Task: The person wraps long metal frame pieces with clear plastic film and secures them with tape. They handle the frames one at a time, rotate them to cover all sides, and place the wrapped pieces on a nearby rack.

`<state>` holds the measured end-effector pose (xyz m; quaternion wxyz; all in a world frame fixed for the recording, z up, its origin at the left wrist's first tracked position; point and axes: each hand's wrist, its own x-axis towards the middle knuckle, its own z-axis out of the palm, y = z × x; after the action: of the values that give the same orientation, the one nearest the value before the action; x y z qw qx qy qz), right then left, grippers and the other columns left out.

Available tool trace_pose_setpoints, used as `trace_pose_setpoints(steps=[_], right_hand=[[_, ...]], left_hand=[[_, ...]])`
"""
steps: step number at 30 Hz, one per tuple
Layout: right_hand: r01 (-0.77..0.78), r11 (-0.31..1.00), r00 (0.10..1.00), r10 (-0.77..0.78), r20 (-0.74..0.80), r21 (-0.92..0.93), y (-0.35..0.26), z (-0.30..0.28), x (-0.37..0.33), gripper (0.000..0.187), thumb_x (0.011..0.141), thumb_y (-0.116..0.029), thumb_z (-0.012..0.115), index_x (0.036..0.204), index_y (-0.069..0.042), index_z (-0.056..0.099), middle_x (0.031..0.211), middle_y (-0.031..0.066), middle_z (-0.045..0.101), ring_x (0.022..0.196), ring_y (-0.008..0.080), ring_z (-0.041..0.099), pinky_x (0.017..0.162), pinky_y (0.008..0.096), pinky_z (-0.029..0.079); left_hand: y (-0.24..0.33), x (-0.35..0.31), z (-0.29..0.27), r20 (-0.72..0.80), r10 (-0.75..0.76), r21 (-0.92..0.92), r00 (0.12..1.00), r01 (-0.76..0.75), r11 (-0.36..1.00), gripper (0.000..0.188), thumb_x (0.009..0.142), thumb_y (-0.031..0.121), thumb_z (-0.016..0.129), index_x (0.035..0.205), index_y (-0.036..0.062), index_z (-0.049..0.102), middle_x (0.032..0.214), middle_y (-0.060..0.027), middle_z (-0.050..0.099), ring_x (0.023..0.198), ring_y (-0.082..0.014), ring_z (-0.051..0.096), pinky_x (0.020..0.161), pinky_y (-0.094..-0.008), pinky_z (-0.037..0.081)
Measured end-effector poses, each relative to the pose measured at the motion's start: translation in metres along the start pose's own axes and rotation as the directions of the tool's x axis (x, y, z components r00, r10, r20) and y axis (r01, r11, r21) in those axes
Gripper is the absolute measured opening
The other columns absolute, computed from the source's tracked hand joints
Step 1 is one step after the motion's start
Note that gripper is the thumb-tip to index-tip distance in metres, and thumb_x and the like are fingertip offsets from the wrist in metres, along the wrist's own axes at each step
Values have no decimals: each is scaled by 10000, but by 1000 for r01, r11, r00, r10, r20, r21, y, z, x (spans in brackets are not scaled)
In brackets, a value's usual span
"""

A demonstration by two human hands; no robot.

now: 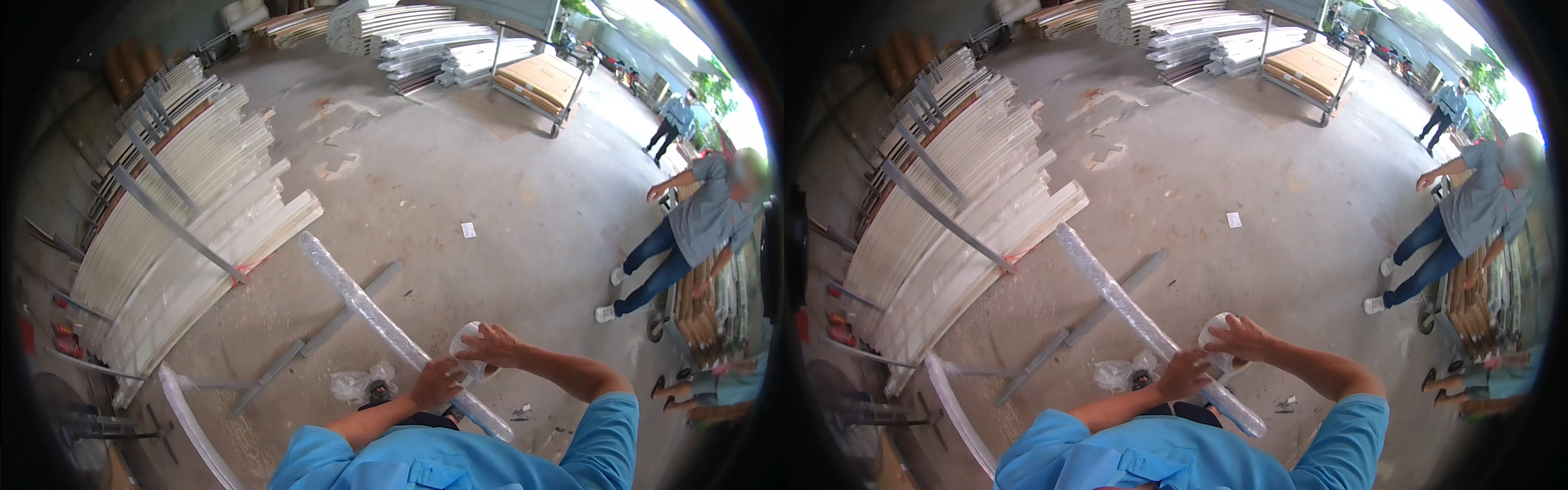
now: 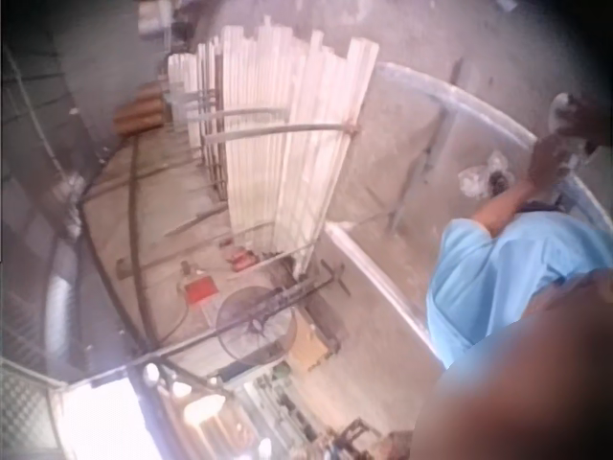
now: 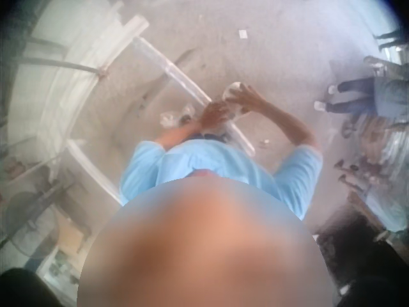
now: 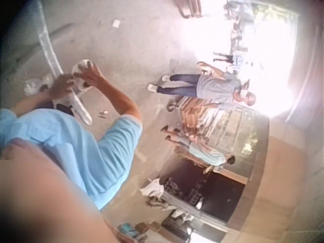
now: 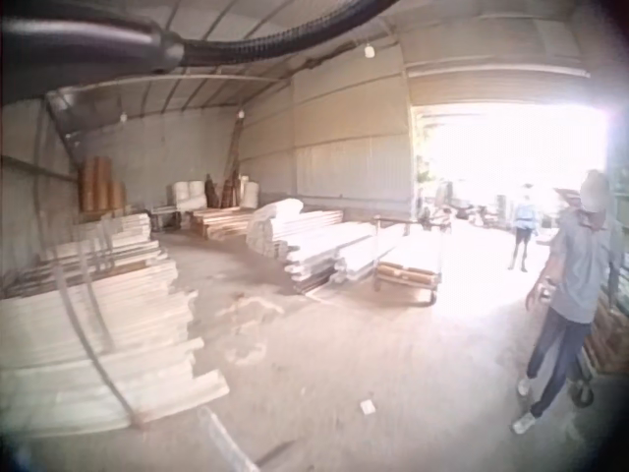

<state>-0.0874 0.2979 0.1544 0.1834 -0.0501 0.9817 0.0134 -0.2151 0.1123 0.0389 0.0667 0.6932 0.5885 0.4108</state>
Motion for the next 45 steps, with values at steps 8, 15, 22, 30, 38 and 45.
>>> trace_pose_setpoints(steps=[8, 15, 22, 30, 38, 45], right_hand=[[206, 977, 979, -206, 4, -54, 6, 16, 39, 421, 791, -278, 685, 1201, -307, 595, 1288, 23, 487, 1166, 349, 495, 844, 428, 536], [80, 996, 958, -87, 274, 39, -17, 26, 29, 385, 868, -278, 599, 1245, -358, 589, 1377, 7, 440, 1242, 417, 443, 883, 537, 516], [138, 990, 928, -130, 350, 0, -19, 51, 61, 347, 864, -294, 607, 1207, -336, 641, 1360, -16, 461, 1257, 390, 447, 860, 506, 527], [-98, 961, 897, -27, 441, 259, -24, 160, 112, 407, 822, -289, 622, 1208, -161, 604, 1150, 81, 619, 1179, 293, 525, 804, 483, 511], [-210, 975, 791, 216, 573, -76, -49, 265, 49, 318, 736, -238, 714, 1053, -233, 697, 1110, 72, 631, 1090, 267, 601, 779, 419, 508], [-878, 431, 475, 838, 267, 209, -20, 214, -70, 525, 762, -87, 654, 1270, -201, 587, 1195, 113, 602, 1106, 292, 608, 838, 397, 515]], left_hand=[[-5, -1, 14, 152, -39, 58, 988, 31, 998, 181, 760, 315, 702, 827, 153, 659, 835, 5, 635, 785, -200, 598, 805, -388, 410], [-7, -3, 12, 69, 21, 21, 997, -22, 1000, 165, 750, 306, 695, 690, 158, 653, 715, 1, 625, 761, -184, 601, 771, -379, 418], [-3, 3, 7, 92, -2, 64, 996, -4, 998, 153, 751, 235, 650, 640, 129, 638, 684, -14, 609, 769, -199, 589, 768, -380, 412], [-6, -3, 23, 155, -42, 116, 987, 24, 993, 213, 759, 255, 613, 609, 112, 665, 675, -33, 653, 783, -211, 588, 812, -395, 412], [-7, 5, 17, 370, -73, 114, 926, 32, 993, 233, 776, 353, 635, 718, 135, 689, 754, -26, 635, 810, -199, 593, 806, -380, 376], [-4, 33, 26, 816, 149, 147, 559, -448, 882, 529, 535, 587, 777, 829, 152, 715, 807, -74, 641, 886, -210, 606, 875, -413, 323]])
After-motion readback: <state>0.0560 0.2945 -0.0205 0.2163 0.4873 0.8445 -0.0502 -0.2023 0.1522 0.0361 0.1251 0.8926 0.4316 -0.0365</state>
